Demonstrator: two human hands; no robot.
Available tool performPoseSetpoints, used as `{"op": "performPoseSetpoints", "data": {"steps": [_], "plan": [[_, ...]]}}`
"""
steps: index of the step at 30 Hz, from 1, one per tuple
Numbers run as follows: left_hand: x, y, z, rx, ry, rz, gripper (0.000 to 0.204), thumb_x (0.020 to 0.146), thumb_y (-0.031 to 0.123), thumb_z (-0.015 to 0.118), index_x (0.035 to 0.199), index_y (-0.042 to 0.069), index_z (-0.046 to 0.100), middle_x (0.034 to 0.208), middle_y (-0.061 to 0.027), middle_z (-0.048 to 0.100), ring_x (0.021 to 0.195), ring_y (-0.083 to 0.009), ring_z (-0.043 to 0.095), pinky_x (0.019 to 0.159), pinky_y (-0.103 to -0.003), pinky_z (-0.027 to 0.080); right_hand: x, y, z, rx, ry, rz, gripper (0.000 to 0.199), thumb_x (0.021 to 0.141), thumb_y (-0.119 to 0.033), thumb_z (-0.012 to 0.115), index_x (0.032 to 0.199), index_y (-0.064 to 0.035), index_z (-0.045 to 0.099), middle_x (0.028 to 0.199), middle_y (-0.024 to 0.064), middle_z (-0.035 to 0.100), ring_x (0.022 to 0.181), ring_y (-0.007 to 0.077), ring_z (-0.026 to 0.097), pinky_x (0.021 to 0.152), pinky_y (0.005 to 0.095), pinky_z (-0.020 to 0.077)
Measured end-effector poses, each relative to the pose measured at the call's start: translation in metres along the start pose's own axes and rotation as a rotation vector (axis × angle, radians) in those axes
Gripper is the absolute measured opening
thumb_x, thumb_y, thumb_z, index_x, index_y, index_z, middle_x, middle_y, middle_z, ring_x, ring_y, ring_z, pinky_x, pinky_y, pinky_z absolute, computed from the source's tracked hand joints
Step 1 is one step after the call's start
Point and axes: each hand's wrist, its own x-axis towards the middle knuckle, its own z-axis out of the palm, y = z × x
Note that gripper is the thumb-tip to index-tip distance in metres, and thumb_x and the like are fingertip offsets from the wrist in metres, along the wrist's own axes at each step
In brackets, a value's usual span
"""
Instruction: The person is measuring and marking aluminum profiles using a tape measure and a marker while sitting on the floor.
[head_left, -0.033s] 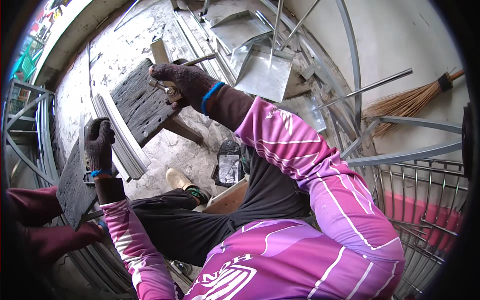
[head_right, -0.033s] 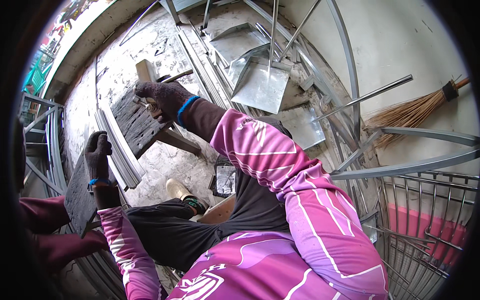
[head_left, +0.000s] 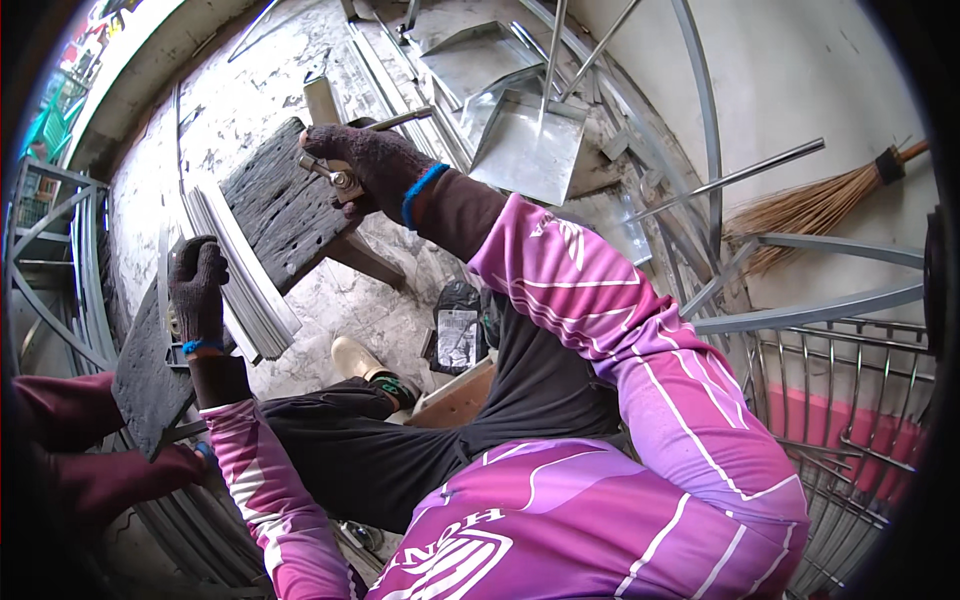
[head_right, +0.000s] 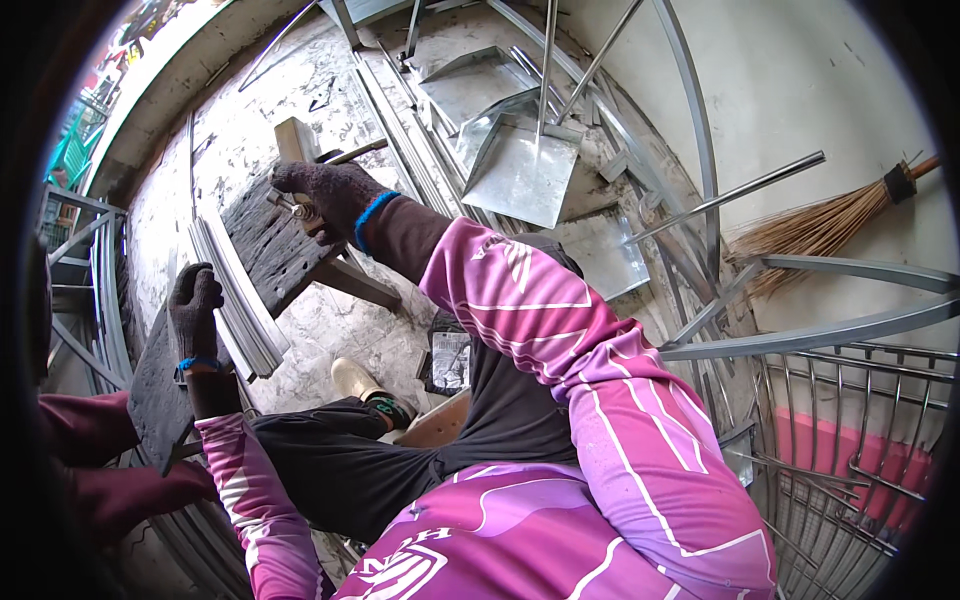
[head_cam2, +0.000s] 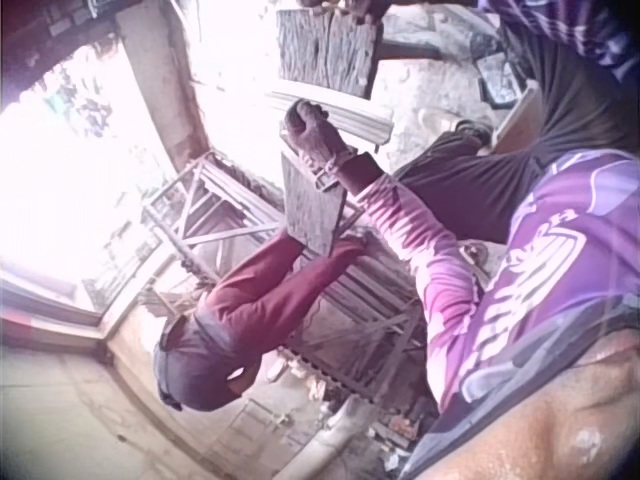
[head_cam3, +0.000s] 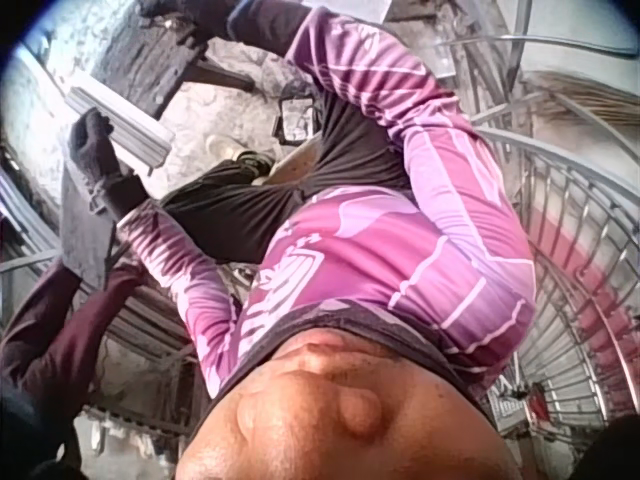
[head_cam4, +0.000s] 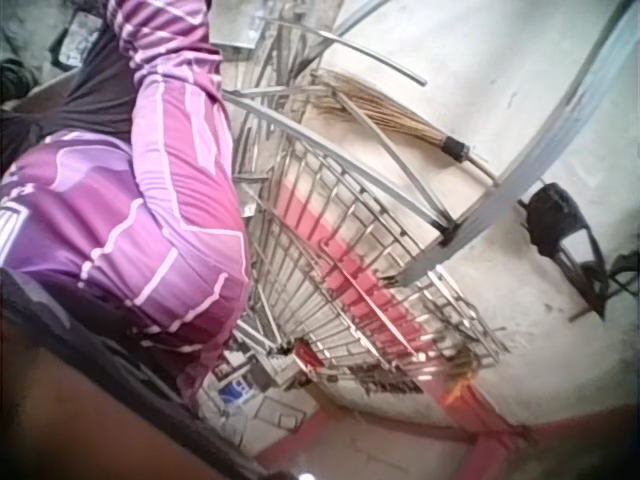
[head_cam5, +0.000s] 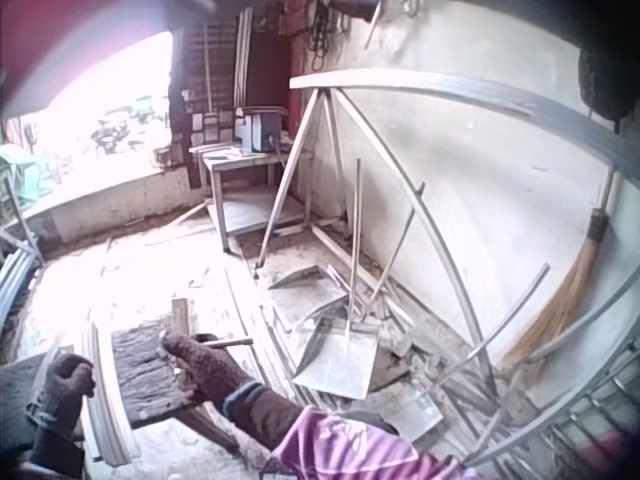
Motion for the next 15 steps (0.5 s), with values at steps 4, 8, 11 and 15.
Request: {"op": "performPoseSetpoints", "data": {"steps": [4, 8, 11, 15], "plan": [[0.004, -0.019, -0.007, 0.304, 0.004, 0.136, 0.029, 0.087, 0.022, 0.066, 0.109, 0.003, 0.064, 0.100, -0.0109, 0.064, 0.092, -0.0231, 0.061, 0.081, -0.033, 0.049, 0.003, 0.000, 0.004, 0.030, -0.032, -0.006, 0.053, 0.078, -0.054, 0.069, 0.107, -0.0124, 0.057, 0.081, 0.0011, 0.054, 0.061, 0.0126, 0.056, 0.053, 0.0284, 0.0487], [-0.005, -0.031, 0.005, 0.769, -0.240, 0.164, 0.050, 0.078, 0.032, 0.071, 0.121, 0.011, 0.058, 0.134, -0.0212, 0.047, 0.124, -0.0375, 0.046, 0.103, -0.042, 0.039, 0.003, 0.001, 0.016, -0.030, -0.081, -0.003, 0.045, 0.079, -0.053, 0.068, 0.098, -0.0126, 0.060, 0.076, -0.0001, 0.054, 0.059, 0.0115, 0.053, 0.054, 0.0282, 0.0471], [-0.007, -0.029, 0.012, 0.908, -0.289, 0.180, 0.052, 0.074, 0.030, 0.073, 0.122, 0.015, 0.059, 0.140, -0.0240, 0.040, 0.128, -0.0406, 0.041, 0.105, -0.045, 0.038, 0.001, 0.001, 0.024, -0.047, -0.058, -0.101, 0.039, 0.077, -0.047, 0.070, 0.083, -0.0091, 0.064, 0.066, 0.0032, 0.057, 0.053, 0.0114, 0.054, 0.044, 0.0289, 0.0431], [-0.008, -0.024, 0.018, 0.881, -0.263, 0.154, 0.049, 0.073, 0.023, 0.072, 0.119, 0.012, 0.060, 0.138, -0.0225, 0.043, 0.127, -0.0389, 0.043, 0.105, -0.044, 0.039, -0.001, 0.005, 0.021, -0.130, -0.068, -0.038, 0.043, 0.074, -0.050, 0.072, 0.089, -0.0105, 0.065, 0.073, 0.0053, 0.060, 0.059, 0.0141, 0.055, 0.048, 0.0294, 0.0433]]}}
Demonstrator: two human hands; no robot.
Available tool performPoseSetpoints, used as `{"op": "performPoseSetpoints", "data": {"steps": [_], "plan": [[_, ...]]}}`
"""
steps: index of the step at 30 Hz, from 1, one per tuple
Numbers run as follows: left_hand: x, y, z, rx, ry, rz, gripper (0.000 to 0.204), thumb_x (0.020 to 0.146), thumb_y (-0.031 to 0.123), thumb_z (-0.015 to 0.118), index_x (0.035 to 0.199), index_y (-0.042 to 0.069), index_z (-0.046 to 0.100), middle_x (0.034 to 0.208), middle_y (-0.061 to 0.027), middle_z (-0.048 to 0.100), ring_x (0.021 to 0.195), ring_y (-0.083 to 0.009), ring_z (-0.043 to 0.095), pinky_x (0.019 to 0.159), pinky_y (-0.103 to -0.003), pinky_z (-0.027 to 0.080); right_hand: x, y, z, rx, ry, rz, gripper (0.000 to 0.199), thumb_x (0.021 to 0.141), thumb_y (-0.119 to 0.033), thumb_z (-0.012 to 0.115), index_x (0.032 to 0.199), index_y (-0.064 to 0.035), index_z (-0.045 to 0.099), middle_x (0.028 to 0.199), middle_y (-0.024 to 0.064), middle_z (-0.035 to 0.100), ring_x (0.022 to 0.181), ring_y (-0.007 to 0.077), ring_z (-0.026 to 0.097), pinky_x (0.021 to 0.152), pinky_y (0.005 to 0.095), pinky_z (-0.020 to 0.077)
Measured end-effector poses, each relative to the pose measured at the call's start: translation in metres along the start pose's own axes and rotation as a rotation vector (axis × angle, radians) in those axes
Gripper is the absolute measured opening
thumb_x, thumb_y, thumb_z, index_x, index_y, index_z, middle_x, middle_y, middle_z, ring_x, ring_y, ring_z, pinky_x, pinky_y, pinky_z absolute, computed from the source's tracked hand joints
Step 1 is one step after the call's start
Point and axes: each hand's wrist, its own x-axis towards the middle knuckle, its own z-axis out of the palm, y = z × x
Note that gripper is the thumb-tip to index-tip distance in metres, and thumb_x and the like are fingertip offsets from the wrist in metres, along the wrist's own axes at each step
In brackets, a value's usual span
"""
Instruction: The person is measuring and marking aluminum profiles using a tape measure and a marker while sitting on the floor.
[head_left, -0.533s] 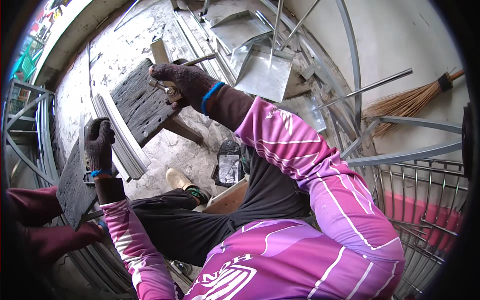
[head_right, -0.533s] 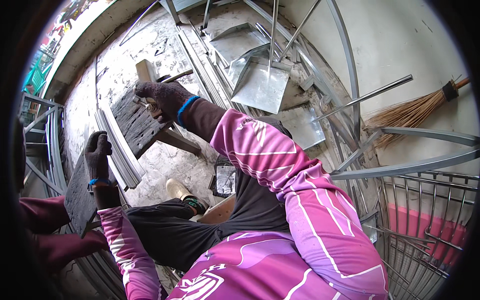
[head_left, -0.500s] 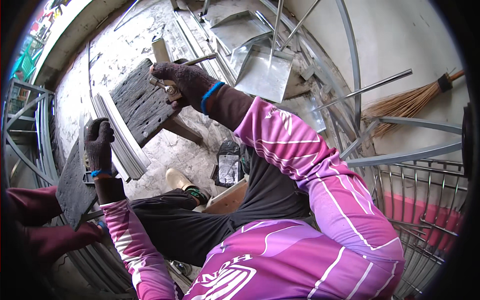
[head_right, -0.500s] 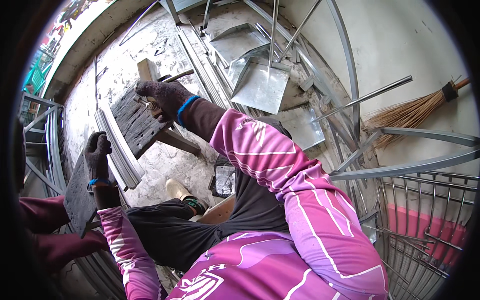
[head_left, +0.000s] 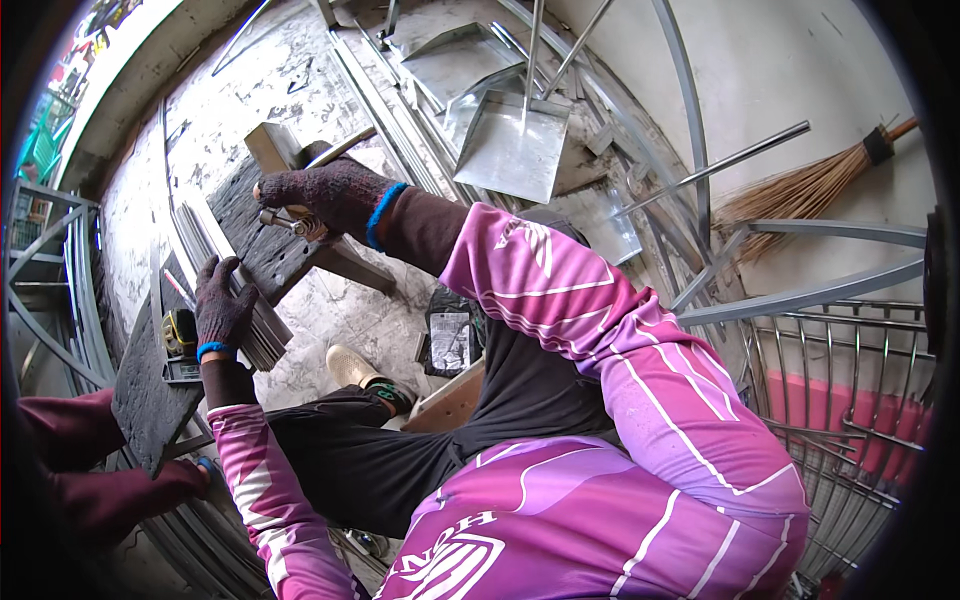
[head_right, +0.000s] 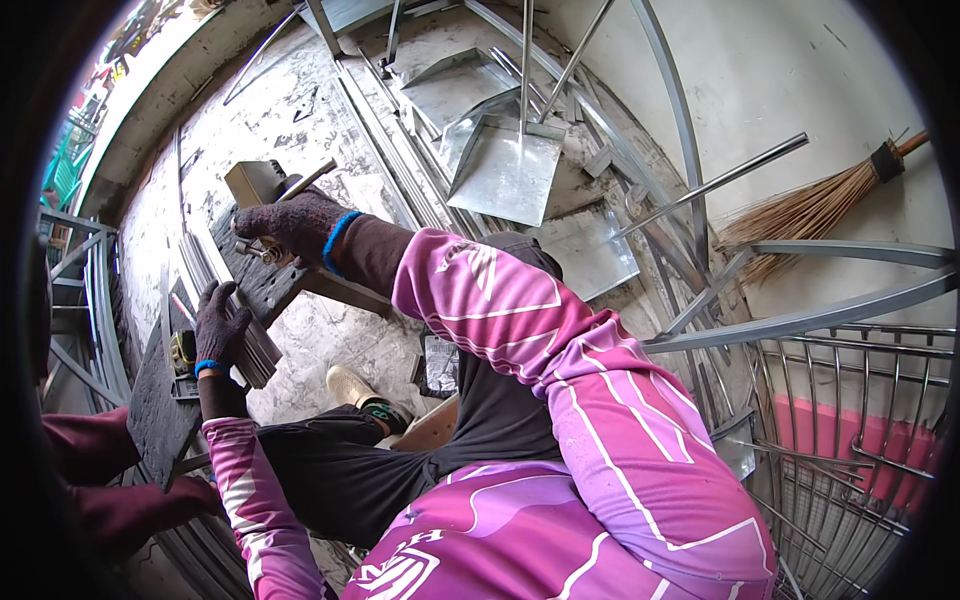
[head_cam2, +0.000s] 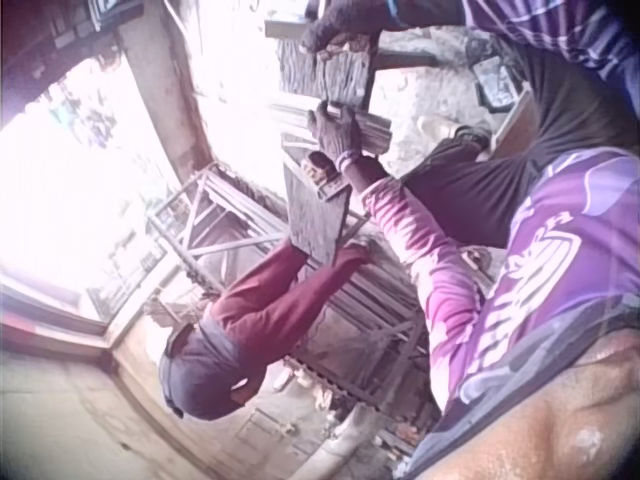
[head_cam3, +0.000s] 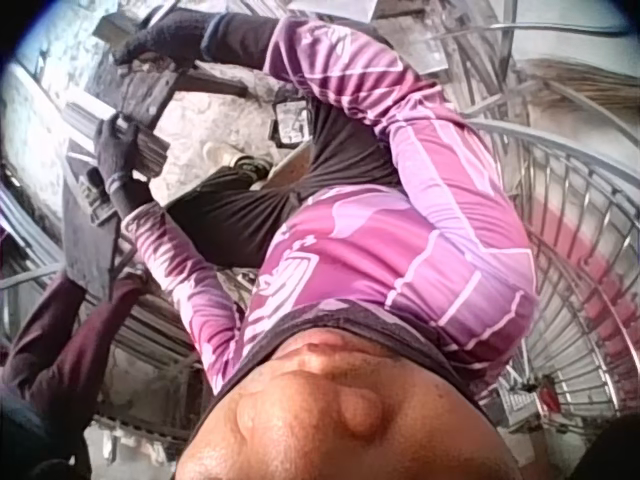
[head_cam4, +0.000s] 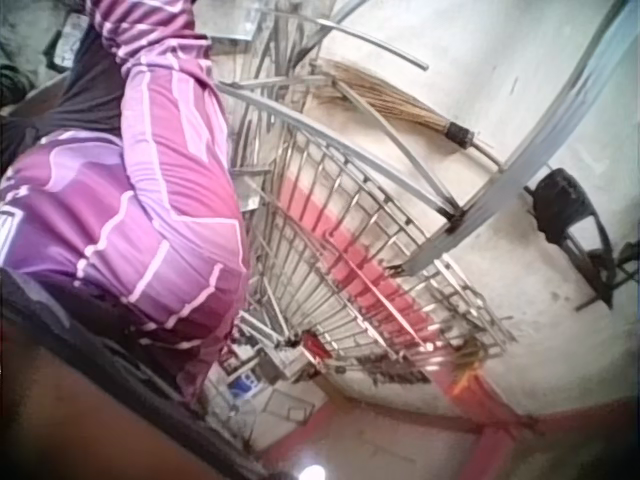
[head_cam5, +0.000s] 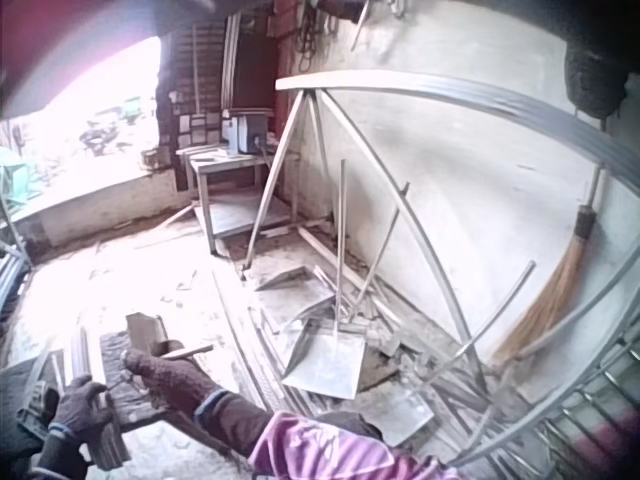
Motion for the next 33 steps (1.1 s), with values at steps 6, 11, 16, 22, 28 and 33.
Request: {"op": "performPoseSetpoints", "data": {"steps": [6, 11, 16, 22, 28, 33], "plan": [[0.001, -0.001, -0.002, -0.217, 0.148, 0.033, 0.034, 0.078, 0.015, 0.068, 0.109, 0.002, 0.063, 0.115, -0.0146, 0.060, 0.109, -0.0312, 0.057, 0.095, -0.038, 0.045, -0.006, -0.011, -0.005, -0.052, 0.053, -0.085, 0.045, 0.072, -0.046, 0.073, 0.088, -0.0046, 0.067, 0.077, 0.0072, 0.063, 0.060, 0.0161, 0.059, 0.050, 0.0322, 0.0473], [-0.001, 0.005, -0.002, -0.198, 0.212, 0.043, 0.029, 0.080, 0.014, 0.067, 0.106, 0.001, 0.064, 0.110, -0.0143, 0.061, 0.104, -0.0298, 0.059, 0.093, -0.037, 0.045, -0.005, -0.007, -0.002, 0.021, 0.083, -0.105, 0.045, 0.070, -0.044, 0.074, 0.085, -0.0029, 0.067, 0.075, 0.0101, 0.063, 0.059, 0.0167, 0.061, 0.050, 0.0340, 0.0497], [0.003, -0.001, -0.004, -0.226, 0.262, 0.016, 0.027, 0.082, 0.015, 0.067, 0.105, 0.002, 0.064, 0.109, -0.0146, 0.061, 0.104, -0.0298, 0.059, 0.092, -0.037, 0.045, -0.005, -0.008, -0.003, -0.010, 0.089, -0.117, 0.041, 0.071, -0.040, 0.075, 0.085, -0.0026, 0.066, 0.074, 0.0086, 0.063, 0.055, 0.0155, 0.059, 0.049, 0.0309, 0.0487], [0.001, 0.005, -0.013, -0.321, 0.349, 0.017, 0.025, 0.084, 0.014, 0.066, 0.104, 0.000, 0.064, 0.105, -0.0135, 0.063, 0.100, -0.0274, 0.062, 0.090, -0.036, 0.046, -0.010, -0.015, -0.001, 0.069, 0.049, -0.176, 0.035, 0.073, -0.034, 0.076, 0.086, -0.0027, 0.066, 0.071, 0.0053, 0.063, 0.055, 0.0124, 0.058, 0.048, 0.0295, 0.0477], [-0.006, -0.009, -0.014, -0.273, 0.464, -0.010, 0.022, 0.081, 0.015, 0.067, 0.101, 0.005, 0.065, 0.099, -0.0111, 0.067, 0.096, -0.0289, 0.063, 0.087, -0.036, 0.048, 0.006, 0.002, 0.002, 0.111, -0.071, 0.080, 0.056, 0.079, -0.045, 0.071, 0.117, -0.0060, 0.058, 0.110, 0.0063, 0.061, 0.100, 0.0191, 0.061, 0.081, 0.0348, 0.0501], [-0.001, -0.011, -0.016, -0.290, 0.517, -0.055, 0.025, 0.080, 0.024, 0.066, 0.098, 0.007, 0.067, 0.101, -0.0135, 0.064, 0.096, -0.0328, 0.062, 0.086, -0.040, 0.048, -0.025, -0.016, -0.004, 0.056, 0.080, -0.068, 0.038, 0.088, -0.040, 0.062, 0.119, -0.0182, 0.055, 0.102, 0.0067, 0.062, 0.088, 0.0173, 0.063, 0.073, 0.0353, 0.0531]]}}
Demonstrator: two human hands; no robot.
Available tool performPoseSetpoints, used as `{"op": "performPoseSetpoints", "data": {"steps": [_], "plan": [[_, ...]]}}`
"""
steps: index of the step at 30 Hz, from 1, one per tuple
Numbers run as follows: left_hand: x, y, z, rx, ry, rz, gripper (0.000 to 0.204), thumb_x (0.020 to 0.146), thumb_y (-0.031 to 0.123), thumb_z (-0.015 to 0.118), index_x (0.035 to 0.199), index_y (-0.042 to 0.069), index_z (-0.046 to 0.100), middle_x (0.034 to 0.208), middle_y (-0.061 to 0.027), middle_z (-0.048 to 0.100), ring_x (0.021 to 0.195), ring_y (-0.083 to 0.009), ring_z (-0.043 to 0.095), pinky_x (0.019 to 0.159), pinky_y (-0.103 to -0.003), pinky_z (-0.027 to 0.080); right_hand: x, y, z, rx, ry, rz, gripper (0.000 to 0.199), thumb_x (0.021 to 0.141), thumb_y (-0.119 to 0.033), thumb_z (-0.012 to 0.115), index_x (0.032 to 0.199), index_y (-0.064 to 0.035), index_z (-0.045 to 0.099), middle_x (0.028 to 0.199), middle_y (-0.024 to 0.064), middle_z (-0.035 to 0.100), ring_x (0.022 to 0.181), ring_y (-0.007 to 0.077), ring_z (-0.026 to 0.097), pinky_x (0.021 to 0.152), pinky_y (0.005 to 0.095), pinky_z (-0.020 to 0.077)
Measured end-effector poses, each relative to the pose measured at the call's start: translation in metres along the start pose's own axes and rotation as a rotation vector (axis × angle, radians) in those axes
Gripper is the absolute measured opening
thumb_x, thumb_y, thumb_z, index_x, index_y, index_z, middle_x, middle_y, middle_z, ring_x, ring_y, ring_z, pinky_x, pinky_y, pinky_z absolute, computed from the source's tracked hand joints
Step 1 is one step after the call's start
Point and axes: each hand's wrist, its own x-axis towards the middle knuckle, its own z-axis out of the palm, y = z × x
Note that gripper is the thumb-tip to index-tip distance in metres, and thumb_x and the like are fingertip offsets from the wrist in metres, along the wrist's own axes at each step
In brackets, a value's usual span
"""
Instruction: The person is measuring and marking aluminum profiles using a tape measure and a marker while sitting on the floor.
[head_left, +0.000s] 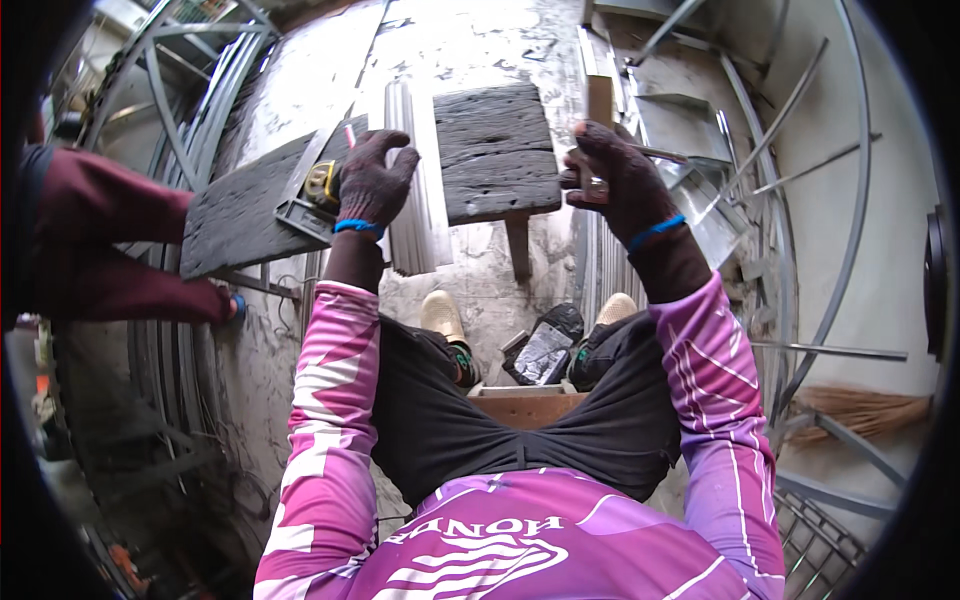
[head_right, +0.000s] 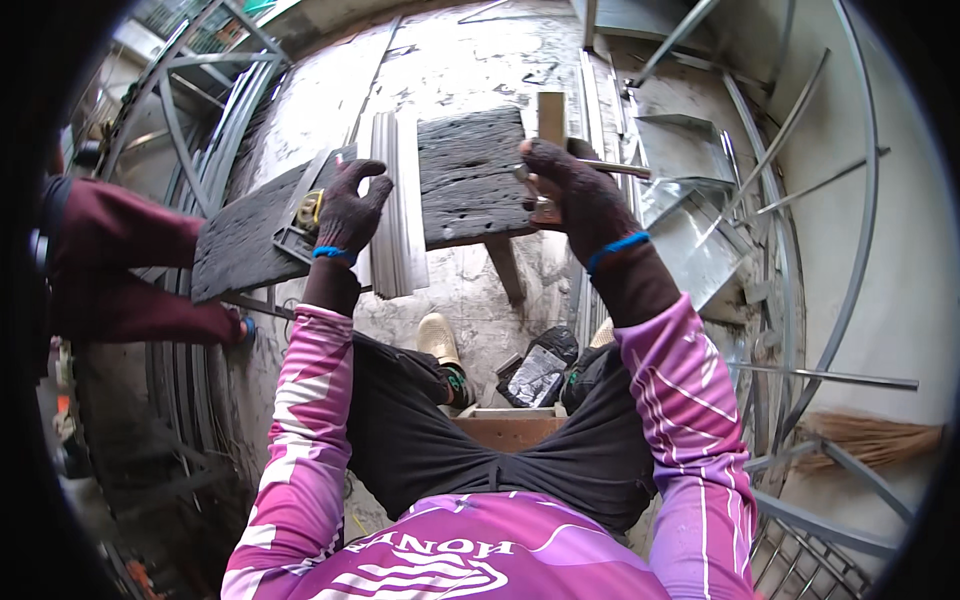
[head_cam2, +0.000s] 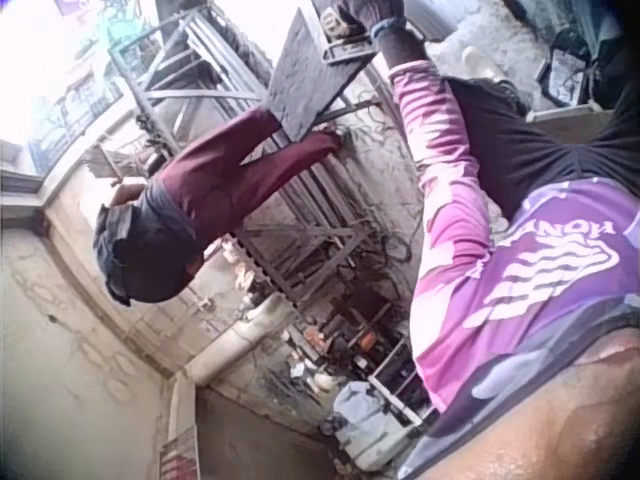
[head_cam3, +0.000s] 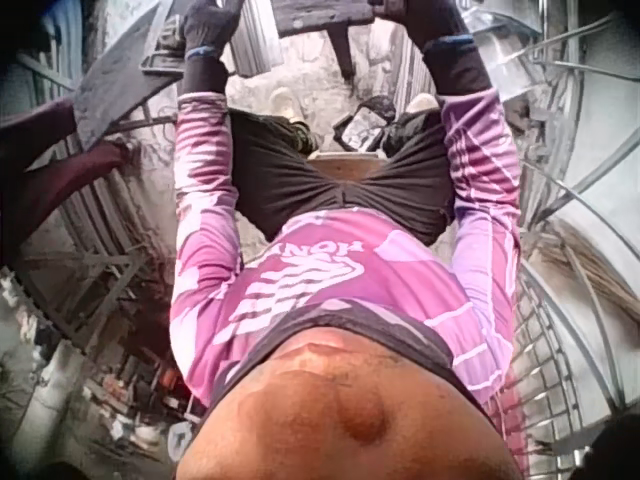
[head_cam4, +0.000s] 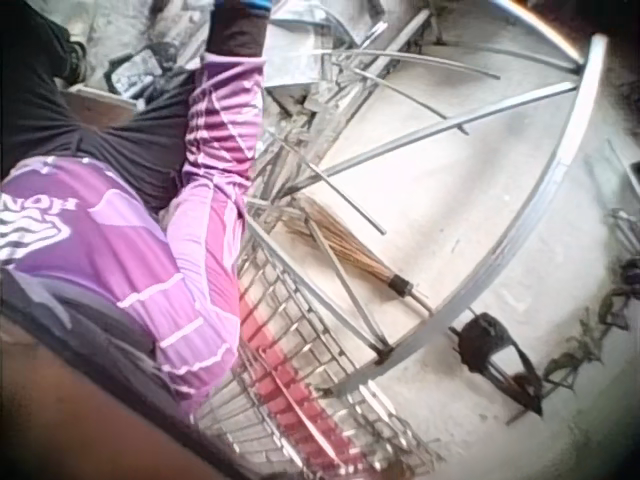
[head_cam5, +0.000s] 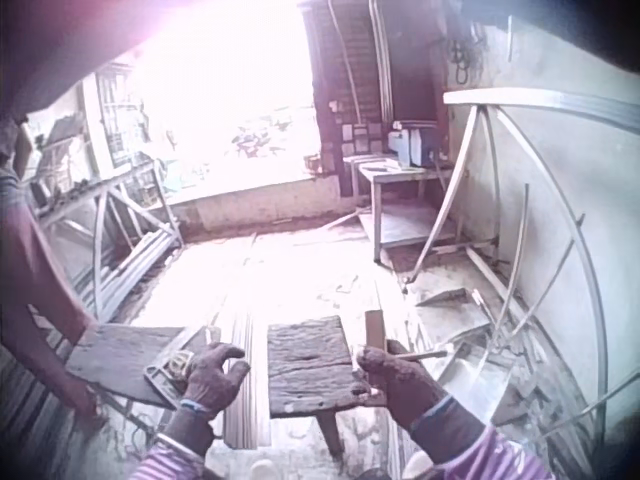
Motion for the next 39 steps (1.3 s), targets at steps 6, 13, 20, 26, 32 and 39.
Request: {"op": "performPoseSetpoints", "data": {"steps": [6, 13, 20, 26, 32, 39], "plan": [[-0.006, -0.003, -0.012, -0.081, -0.023, -0.171, 0.023, 0.083, 0.027, 0.064, 0.096, 0.008, 0.067, 0.097, -0.0139, 0.064, 0.088, -0.0306, 0.065, 0.079, -0.042, 0.050, 0.016, 0.009, -0.001, 0.006, 0.011, 0.083, 0.036, 0.089, -0.041, 0.062, 0.117, -0.0199, 0.056, 0.097, 0.0061, 0.065, 0.082, 0.0176, 0.065, 0.070, 0.0337, 0.0540], [-0.020, 0.078, 0.001, 0.691, -0.583, 0.018, 0.050, 0.072, 0.055, 0.071, 0.098, 0.012, 0.067, 0.098, -0.0119, 0.064, 0.093, -0.0305, 0.063, 0.078, -0.045, 0.047, 0.013, 0.005, 0.005, 0.008, -0.008, 0.047, 0.041, 0.085, -0.041, 0.067, 0.115, -0.0168, 0.054, 0.091, 0.0045, 0.061, 0.077, 0.0165, 0.063, 0.069, 0.0333, 0.0532], [-0.042, 0.051, 0.022, 0.759, -0.549, 0.138, 0.029, 0.081, 0.018, 0.054, 0.106, 0.004, 0.054, 0.075, -0.0165, 0.068, 0.070, -0.0360, 0.067, 0.060, -0.050, 0.047, 0.009, -0.004, 0.008, 0.007, -0.020, 0.018, 0.046, 0.081, -0.042, 0.071, 0.114, -0.0153, 0.053, 0.094, 0.0043, 0.061, 0.080, 0.0151, 0.062, 0.067, 0.0318, 0.0531], [-0.035, 0.055, -0.011, 0.142, -0.431, -0.199, 0.069, 0.077, 0.012, 0.058, 0.142, 0.013, 0.034, 0.088, -0.0268, 0.065, 0.081, -0.0407, 0.065, 0.074, -0.048, 0.050, 0.009, -0.005, -0.008, 0.094, 0.012, 0.021, 0.040, 0.083, -0.042, 0.069, 0.111, -0.0160, 0.055, 0.089, 0.0049, 0.061, 0.076, 0.0180, 0.063, 0.063, 0.0324, 0.0539], [-0.106, 0.075, 0.009, -1.184, -0.286, -0.751, 0.052, 0.080, 0.009, 0.054, 0.130, -0.002, 0.044, 0.081, -0.0090, 0.056, 0.060, -0.0195, 0.059, 0.058, -0.033, 0.054, 0.014, -0.006, -0.020, 0.228, -0.007, 0.070, 0.028, 0.085, -0.038, 0.068, 0.104, -0.0199, 0.059, 0.083, 0.0051, 0.064, 0.073, 0.0208, 0.065, 0.063, 0.0345, 0.0545], [-0.130, 0.088, 0.029, -0.943, -0.226, -0.888, 0.054, 0.085, 0.019, 0.060, 0.132, 0.001, 0.041, 0.078, -0.0068, 0.054, 0.053, -0.0167, 0.052, 0.044, -0.032, 0.045, 0.022, 0.006, -0.012, 0.227, 0.020, 0.072, 0.027, 0.086, -0.040, 0.066, 0.102, -0.0195, 0.060, 0.081, 0.0059, 0.065, 0.072, 0.0224, 0.065, 0.064, 0.0369, 0.0550]]}}
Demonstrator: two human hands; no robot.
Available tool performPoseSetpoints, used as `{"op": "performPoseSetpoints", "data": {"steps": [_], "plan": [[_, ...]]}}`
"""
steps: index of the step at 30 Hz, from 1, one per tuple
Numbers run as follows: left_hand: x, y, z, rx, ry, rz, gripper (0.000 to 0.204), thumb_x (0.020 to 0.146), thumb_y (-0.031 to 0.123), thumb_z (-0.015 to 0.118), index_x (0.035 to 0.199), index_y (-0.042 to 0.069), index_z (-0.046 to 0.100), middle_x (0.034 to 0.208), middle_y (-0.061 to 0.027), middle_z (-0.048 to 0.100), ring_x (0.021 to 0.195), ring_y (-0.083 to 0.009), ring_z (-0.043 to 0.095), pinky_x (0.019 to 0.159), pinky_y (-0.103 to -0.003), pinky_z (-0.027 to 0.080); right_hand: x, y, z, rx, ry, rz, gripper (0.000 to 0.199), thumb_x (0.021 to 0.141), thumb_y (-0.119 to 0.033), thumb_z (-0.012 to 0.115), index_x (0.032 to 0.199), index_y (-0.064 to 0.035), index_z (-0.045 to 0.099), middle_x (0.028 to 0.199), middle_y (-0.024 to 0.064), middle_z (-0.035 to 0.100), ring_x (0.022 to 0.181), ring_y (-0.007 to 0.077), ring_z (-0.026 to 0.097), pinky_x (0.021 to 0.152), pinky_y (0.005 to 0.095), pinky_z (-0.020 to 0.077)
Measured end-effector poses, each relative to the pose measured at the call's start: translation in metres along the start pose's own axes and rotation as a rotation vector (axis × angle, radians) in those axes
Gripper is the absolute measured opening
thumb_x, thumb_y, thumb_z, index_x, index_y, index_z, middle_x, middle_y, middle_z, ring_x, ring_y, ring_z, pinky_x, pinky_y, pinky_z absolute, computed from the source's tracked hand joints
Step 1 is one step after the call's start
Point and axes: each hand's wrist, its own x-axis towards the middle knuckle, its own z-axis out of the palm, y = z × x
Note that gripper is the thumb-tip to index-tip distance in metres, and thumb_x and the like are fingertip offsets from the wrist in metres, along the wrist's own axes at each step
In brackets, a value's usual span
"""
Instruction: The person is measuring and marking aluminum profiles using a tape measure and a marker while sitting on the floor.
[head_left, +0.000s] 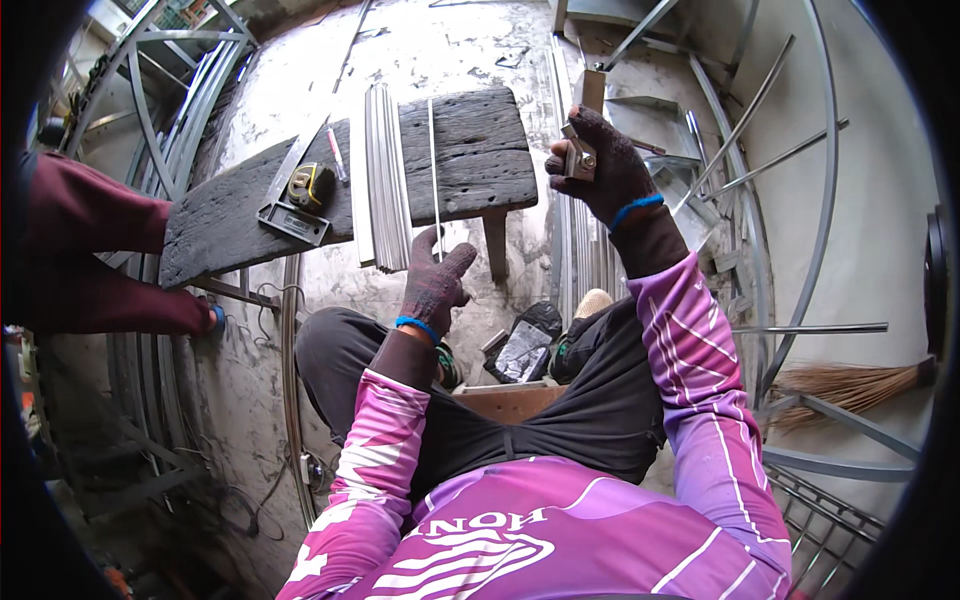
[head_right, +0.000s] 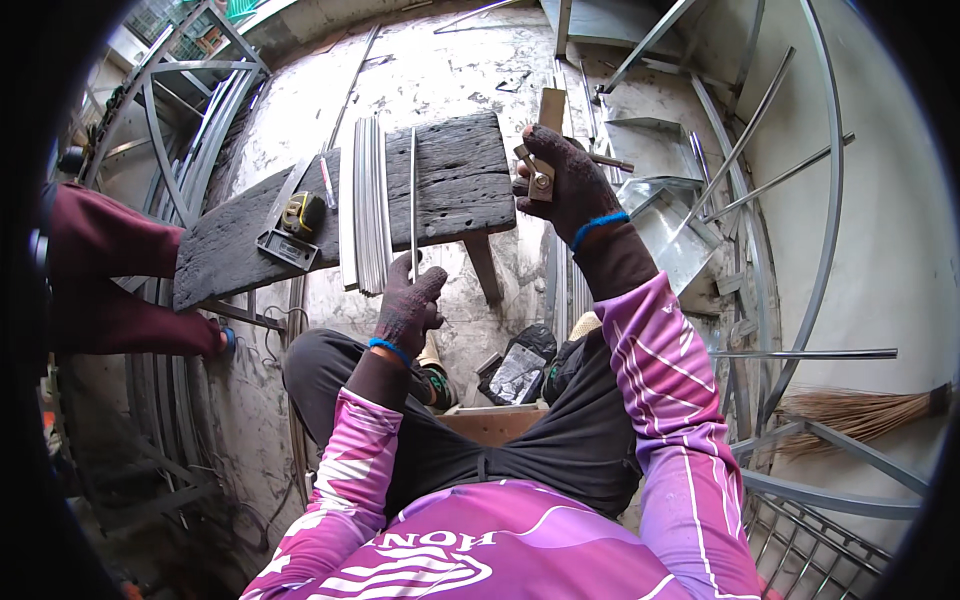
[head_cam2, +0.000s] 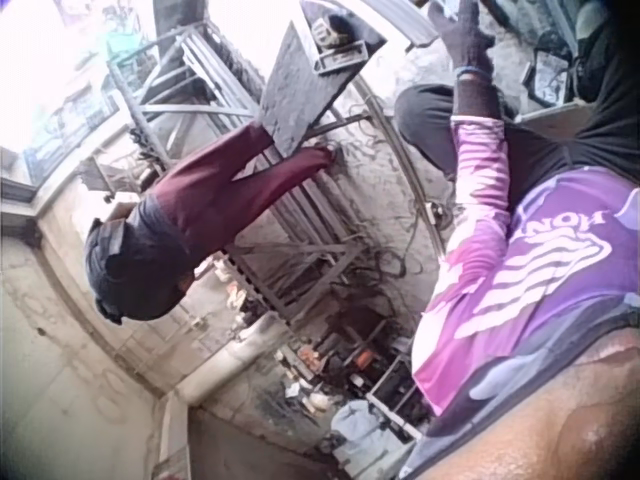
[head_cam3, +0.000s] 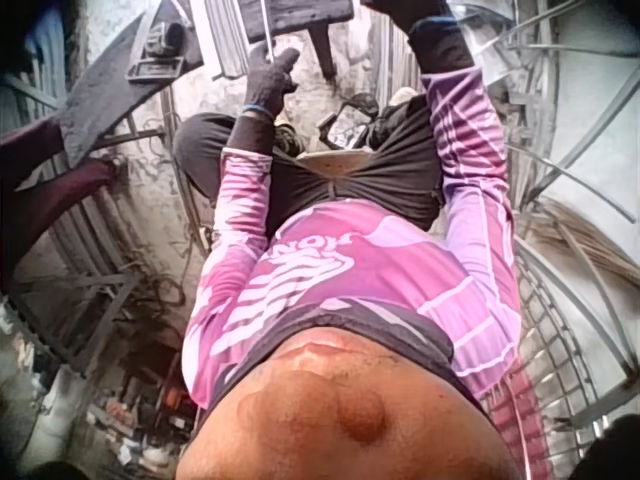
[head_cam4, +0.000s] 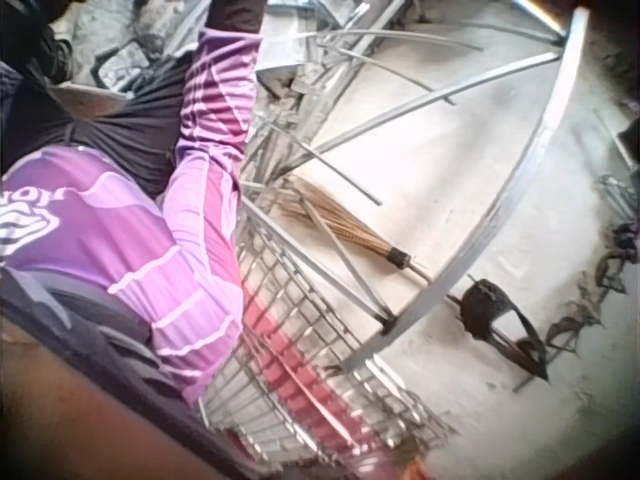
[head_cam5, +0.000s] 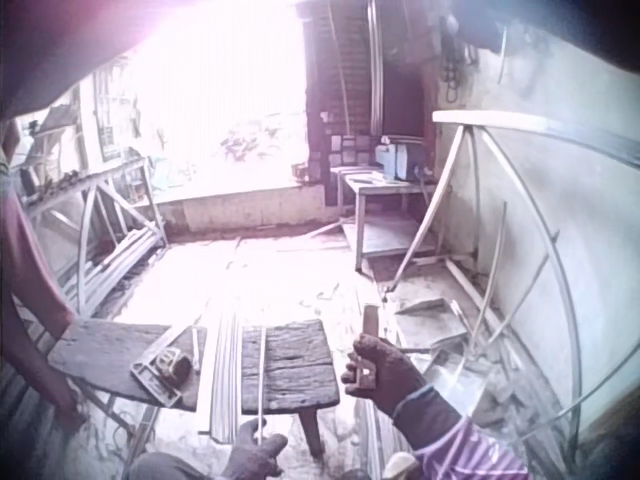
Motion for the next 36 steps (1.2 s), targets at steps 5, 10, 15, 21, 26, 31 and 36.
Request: {"op": "performPoseSetpoints", "data": {"steps": [5, 10, 15, 21, 26, 31, 36], "plan": [[0.001, -0.011, 0.002, -0.470, -0.323, -0.096, 0.034, 0.096, 0.021, 0.050, 0.125, 0.002, 0.046, 0.076, -0.0033, 0.052, 0.055, -0.0135, 0.054, 0.054, -0.029, 0.050, -0.006, 0.004, -0.007, 0.104, -0.060, 0.032, 0.042, 0.086, -0.050, 0.063, 0.111, -0.0173, 0.058, 0.092, 0.0105, 0.064, 0.082, 0.0239, 0.064, 0.070, 0.0387, 0.0538], [-0.022, 0.002, 0.016, -0.321, -0.266, -0.034, 0.021, 0.096, 0.022, 0.049, 0.104, 0.003, 0.054, 0.061, -0.0021, 0.049, 0.046, -0.0126, 0.048, 0.044, -0.026, 0.041, -0.043, 0.012, -0.005, 0.371, 0.012, 0.036, 0.049, 0.089, -0.055, 0.055, 0.119, -0.0172, 0.054, 0.103, 0.0132, 0.062, 0.092, 0.0322, 0.062, 0.079, 0.0555, 0.0523], [-0.057, 0.014, 0.041, -0.215, -0.374, 0.072, 0.023, 0.095, 0.014, 0.049, 0.116, 0.004, 0.050, 0.066, -0.0013, 0.052, 0.048, -0.0087, 0.047, 0.043, -0.023, 0.039, -0.050, 0.046, -0.032, 0.621, -0.230, 0.065, 0.061, 0.085, -0.055, 0.060, 0.122, -0.0078, 0.056, 0.108, 0.0228, 0.061, 0.097, 0.0358, 0.060, 0.091, 0.0566, 0.0458], [-0.067, 0.002, 0.056, -0.153, -0.423, 0.251, 0.050, 0.092, 0.003, 0.050, 0.139, 0.003, 0.036, 0.094, -0.0082, 0.057, 0.068, -0.0087, 0.053, 0.060, -0.025, 0.047, -0.062, 0.048, -0.008, 0.679, -0.177, 0.017, 0.060, 0.087, -0.056, 0.056, 0.130, -0.0147, 0.052, 0.118, 0.0130, 0.060, 0.104, 0.0344, 0.059, 0.094, 0.0537, 0.0444], [-0.066, 0.003, 0.048, 0.021, -0.433, 0.397, 0.060, 0.091, 0.003, 0.052, 0.146, 0.003, 0.028, 0.117, -0.0202, 0.058, 0.081, -0.0193, 0.064, 0.069, -0.034, 0.051, -0.061, 0.051, 0.001, 0.677, -0.108, 0.030, 0.068, 0.086, -0.062, 0.052, 0.132, -0.0120, 0.049, 0.122, 0.0153, 0.056, 0.104, 0.0342, 0.058, 0.093, 0.0516, 0.0459], [-0.078, 0.015, 0.047, 0.225, -0.464, 0.527, 0.071, 0.088, 0.000, 0.052, 0.150, 0.006, 0.017, 0.086, -0.0114, 0.062, 0.065, -0.0146, 0.054, 0.063, -0.029, 0.047, -0.063, 0.051, 0.005, 0.443, -0.382, 0.020, 0.085, 0.086, -0.071, 0.041, 0.130, 0.0020, 0.044, 0.112, 0.0254, 0.057, 0.101, 0.0360, 0.058, 0.090, 0.0493, 0.0473], [-0.074, 0.017, 0.041, 0.227, -0.535, 0.518, 0.074, 0.088, -0.001, 0.053, 0.151, 0.007, 0.016, 0.092, -0.0123, 0.062, 0.068, -0.0130, 0.053, 0.066, -0.028, 0.046, -0.062, 0.056, 0.007, 0.513, -0.256, -0.018, 0.095, 0.083, -0.076, 0.040, 0.126, 0.0087, 0.045, 0.111, 0.0234, 0.058, 0.099, 0.0362, 0.059, 0.087, 0.0466, 0.0486]]}}
